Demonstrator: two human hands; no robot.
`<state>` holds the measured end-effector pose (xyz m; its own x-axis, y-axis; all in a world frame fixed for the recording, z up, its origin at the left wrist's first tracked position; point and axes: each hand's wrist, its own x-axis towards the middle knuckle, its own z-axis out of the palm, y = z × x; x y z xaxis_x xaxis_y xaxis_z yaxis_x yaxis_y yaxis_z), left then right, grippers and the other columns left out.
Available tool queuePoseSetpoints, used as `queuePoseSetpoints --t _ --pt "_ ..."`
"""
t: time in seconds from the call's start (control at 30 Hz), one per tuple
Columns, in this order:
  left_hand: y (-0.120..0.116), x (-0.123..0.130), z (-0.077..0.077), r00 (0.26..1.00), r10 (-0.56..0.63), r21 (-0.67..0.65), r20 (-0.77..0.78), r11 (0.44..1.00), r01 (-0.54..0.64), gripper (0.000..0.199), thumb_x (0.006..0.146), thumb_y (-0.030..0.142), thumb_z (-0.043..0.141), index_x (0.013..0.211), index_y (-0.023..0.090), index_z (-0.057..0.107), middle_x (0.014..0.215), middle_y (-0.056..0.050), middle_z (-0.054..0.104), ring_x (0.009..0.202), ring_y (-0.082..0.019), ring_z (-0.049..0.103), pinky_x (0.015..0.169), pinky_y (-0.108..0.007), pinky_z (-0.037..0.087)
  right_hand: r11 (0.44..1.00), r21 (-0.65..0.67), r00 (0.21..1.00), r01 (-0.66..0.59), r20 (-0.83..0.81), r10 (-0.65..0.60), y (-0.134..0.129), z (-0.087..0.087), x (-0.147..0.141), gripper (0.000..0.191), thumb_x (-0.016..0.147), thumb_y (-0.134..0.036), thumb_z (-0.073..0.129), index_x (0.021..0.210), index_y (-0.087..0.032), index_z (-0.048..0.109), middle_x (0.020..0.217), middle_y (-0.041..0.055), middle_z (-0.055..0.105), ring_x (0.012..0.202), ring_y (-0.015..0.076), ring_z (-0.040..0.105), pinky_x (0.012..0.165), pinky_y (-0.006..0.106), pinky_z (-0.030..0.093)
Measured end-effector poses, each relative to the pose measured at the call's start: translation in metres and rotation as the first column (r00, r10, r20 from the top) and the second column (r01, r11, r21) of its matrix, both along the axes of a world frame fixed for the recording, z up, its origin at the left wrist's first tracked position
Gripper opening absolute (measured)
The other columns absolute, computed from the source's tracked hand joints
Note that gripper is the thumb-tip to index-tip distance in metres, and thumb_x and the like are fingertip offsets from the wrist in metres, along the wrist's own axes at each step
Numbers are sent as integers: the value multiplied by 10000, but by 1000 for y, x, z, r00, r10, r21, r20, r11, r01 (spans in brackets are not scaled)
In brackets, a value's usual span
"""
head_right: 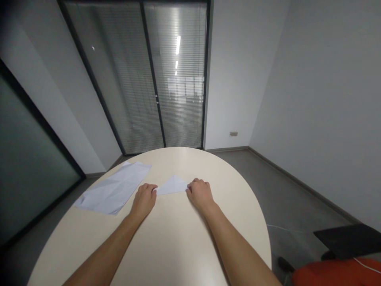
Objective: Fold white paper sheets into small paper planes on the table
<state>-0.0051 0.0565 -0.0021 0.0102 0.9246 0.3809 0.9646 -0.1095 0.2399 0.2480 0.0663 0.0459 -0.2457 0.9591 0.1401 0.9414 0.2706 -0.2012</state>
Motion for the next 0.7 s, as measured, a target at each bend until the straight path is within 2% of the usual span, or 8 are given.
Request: queuePoseSetpoints --t 0.4,0.57,0.7 --pt "-2 4 7 998 -47 -15 28 999 48 228 948 131 504 1092 183 672 1088 -77 712 1087 -247 594 971 -354 449 1000 -7 1000 12 -15 -13 0 1 0 279 952 -312 534 1055 -225 778 1141 95 713 1061 250 633 900 354 397" --pt "-4 6 10 1000 -22 -17 -20 1000 22 283 950 148 503 1168 168 683 1141 -99 721 1111 -259 597 980 -369 448 1000 -19 1000 18 -5 -18 1 1 0 289 960 -320 526 1078 -223 771 1155 102 707 1073 250 624 910 354 389" --pt "-6 9 14 998 -24 -34 -66 999 22 267 958 167 499 1099 193 724 1072 -94 727 1071 -256 607 953 -363 455 1000 -16 1000 15 10 -15 1 0 0 288 962 -314 512 1042 -223 774 1154 102 703 1065 249 622 911 361 381"
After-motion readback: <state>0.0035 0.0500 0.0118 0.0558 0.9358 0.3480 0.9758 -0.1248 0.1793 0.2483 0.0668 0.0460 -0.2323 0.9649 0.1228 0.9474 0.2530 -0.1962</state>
